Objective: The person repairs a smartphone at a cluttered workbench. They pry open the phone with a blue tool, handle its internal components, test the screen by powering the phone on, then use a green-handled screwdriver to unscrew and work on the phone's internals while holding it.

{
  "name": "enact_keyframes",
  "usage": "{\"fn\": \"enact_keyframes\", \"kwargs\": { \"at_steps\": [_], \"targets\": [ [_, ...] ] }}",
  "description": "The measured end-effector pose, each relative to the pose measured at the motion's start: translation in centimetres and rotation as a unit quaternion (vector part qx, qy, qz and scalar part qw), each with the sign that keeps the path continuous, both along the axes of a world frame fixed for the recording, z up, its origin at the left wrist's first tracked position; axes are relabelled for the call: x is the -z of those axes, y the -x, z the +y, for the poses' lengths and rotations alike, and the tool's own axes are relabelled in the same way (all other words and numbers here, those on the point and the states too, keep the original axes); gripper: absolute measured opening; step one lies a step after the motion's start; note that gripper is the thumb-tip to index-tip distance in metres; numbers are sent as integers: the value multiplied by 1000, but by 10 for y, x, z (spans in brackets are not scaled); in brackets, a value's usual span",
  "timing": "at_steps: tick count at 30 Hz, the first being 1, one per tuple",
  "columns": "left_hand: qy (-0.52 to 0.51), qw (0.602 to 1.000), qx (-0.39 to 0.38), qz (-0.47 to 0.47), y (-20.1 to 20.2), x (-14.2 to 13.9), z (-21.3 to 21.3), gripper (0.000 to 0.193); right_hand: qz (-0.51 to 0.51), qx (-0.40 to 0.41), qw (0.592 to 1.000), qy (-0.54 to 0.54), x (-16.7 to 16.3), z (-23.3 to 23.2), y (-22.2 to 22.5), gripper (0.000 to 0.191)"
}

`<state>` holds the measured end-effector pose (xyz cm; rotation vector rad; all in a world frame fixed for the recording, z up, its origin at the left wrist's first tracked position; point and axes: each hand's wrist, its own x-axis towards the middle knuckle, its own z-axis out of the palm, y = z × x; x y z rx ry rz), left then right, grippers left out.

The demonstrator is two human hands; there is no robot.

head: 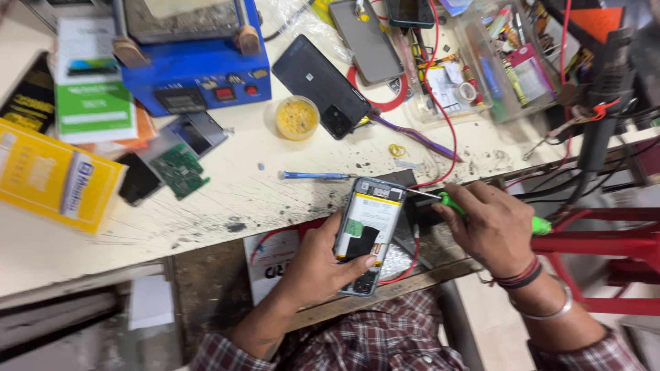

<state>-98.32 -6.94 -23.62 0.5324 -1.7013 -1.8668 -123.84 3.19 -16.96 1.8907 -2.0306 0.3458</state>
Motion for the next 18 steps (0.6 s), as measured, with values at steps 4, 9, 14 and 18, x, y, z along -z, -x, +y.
{"fn": "enact_keyframes", "kwargs": {
  "at_steps": [4,9,14,18],
  "targets": [
    [16,1000,6,-13,-2,4,-4,56,-8,-4,1000,-9,2,-4,-3,27],
    [32,999,5,-22,-9,4,-6,59,-6,-6,1000,-9,4,-7,-9,29],
    [18,1000,9,-8,-9,5,-3,59,7,14,1000,-19,5,-6,-10,29],
    [-11,1000,19,-4,-9,8,-2,58,11,8,1000,-12,4,-5,-9,28]
  ]
}}
